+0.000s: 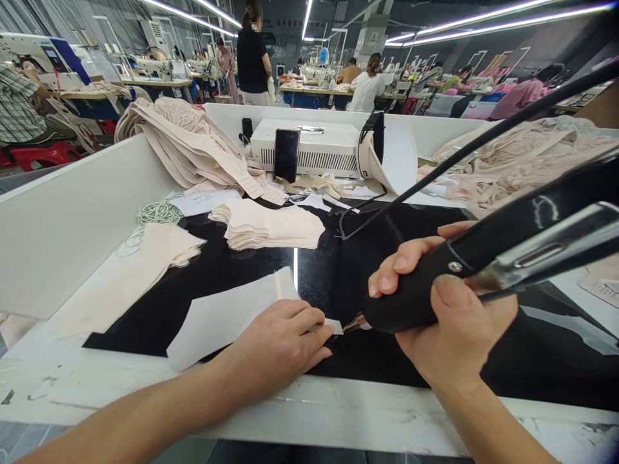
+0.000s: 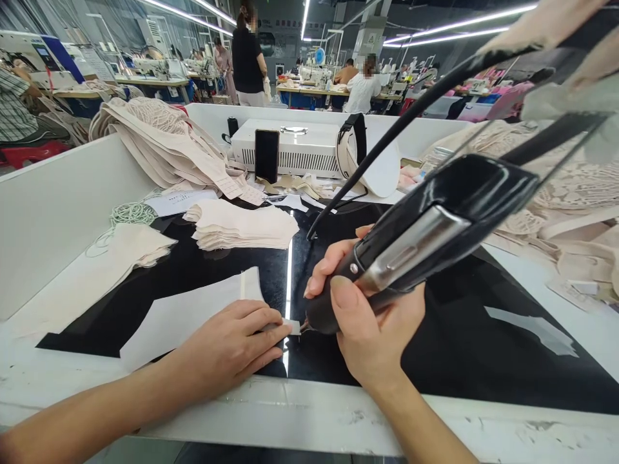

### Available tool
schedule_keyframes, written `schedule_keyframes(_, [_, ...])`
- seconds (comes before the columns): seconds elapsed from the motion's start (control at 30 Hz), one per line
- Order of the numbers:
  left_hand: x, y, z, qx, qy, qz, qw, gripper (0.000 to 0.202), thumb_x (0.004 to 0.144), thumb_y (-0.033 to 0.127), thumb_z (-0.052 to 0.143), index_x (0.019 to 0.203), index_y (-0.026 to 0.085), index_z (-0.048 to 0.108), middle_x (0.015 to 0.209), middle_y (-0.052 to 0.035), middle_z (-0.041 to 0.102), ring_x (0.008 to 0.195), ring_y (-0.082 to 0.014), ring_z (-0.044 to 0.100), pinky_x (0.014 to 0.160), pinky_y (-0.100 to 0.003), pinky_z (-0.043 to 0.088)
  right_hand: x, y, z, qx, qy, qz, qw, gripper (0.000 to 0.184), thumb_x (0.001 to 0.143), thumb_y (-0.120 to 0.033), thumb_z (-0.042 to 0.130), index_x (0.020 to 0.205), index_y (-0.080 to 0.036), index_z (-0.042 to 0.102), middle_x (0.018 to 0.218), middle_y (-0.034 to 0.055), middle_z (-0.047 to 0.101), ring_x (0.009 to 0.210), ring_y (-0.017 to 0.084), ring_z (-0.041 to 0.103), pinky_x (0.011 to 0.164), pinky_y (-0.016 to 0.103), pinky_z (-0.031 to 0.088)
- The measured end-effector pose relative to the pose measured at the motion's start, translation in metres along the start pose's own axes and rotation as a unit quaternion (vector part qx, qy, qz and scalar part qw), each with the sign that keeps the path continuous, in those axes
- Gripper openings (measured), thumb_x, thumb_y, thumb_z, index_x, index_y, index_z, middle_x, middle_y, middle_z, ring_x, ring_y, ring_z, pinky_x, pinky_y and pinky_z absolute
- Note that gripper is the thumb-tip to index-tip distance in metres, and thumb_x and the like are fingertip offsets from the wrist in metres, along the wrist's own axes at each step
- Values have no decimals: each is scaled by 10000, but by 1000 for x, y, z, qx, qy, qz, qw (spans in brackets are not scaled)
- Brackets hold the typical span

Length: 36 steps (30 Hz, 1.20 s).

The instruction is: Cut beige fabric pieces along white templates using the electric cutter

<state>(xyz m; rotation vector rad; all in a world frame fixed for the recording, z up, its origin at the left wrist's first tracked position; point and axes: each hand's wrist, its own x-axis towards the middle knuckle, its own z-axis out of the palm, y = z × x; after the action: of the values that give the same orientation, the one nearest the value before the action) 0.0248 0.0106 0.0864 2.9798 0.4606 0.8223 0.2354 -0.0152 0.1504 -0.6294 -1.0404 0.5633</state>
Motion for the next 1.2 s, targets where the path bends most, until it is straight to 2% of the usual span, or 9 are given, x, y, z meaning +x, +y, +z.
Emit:
schedule_keyframes(0.23, [0, 0, -1, -10, -10, -1, 1000, 257, 1248, 322, 587, 1324, 142, 753, 1133, -63, 789, 1086, -237, 772, 995, -372, 632, -3, 0, -1, -26, 2, 5, 1000, 461, 917, -385, 1039, 1219, -276, 709, 879, -33, 730, 608, 176, 699, 552, 322, 670])
schedule_keyframes(0.53, [1, 0, -2, -16, -14, -1, 1000, 233, 1239, 300, 594, 1308, 147, 755, 1130, -62, 787, 1050, -239, 752, 977, -387, 636, 2, -3, 3, 20, 6, -9, 1000, 408, 914, -356, 1022, 1206, -268, 751, 879, -37, 732, 602, 165, 698, 524, 292, 657])
schedule_keyframes(0.73, [1, -1, -3, -13, -1, 5, 1000, 269, 1254, 290, 543, 1312, 137, 756, 1112, -66, 783, 1033, -233, 747, 951, -378, 632, -4, 0, 1, -34, -11, 2, 999, 466, 938, -420, 1023, 1242, -287, 696, 903, -30, 712, 623, 175, 694, 559, 327, 665])
schedule_keyframes(0.93, [1, 0, -3, -17, -18, -2, 1000, 237, 1241, 290, 582, 1319, 145, 753, 1129, -68, 786, 1060, -234, 752, 969, -384, 638, -3, 1, -3, -54, -1, -2, 999, 475, 931, -445, 1017, 1235, -297, 683, 900, -36, 700, 620, 178, 681, 553, 333, 652])
schedule_keyframes(1.1, [0, -2, -5, -31, -23, -2, 999, 209, 1224, 284, 626, 1314, 139, 747, 1144, -75, 796, 1082, -231, 768, 1000, -379, 640, -5, 0, -1, -38, -2, -2, 999, 413, 959, -335, 987, 1240, -277, 690, 909, -29, 723, 636, 174, 700, 577, 324, 665])
schedule_keyframes(1.2, [-2, -5, -8, -44, -15, -11, 999, 193, 1224, 259, 617, 1304, 146, 751, 1167, -71, 811, 1080, -229, 775, 1012, -384, 644, -4, 0, -1, -39, 4, 1, 999, 413, 948, -335, 990, 1227, -279, 692, 899, -29, 725, 630, 178, 699, 569, 330, 661])
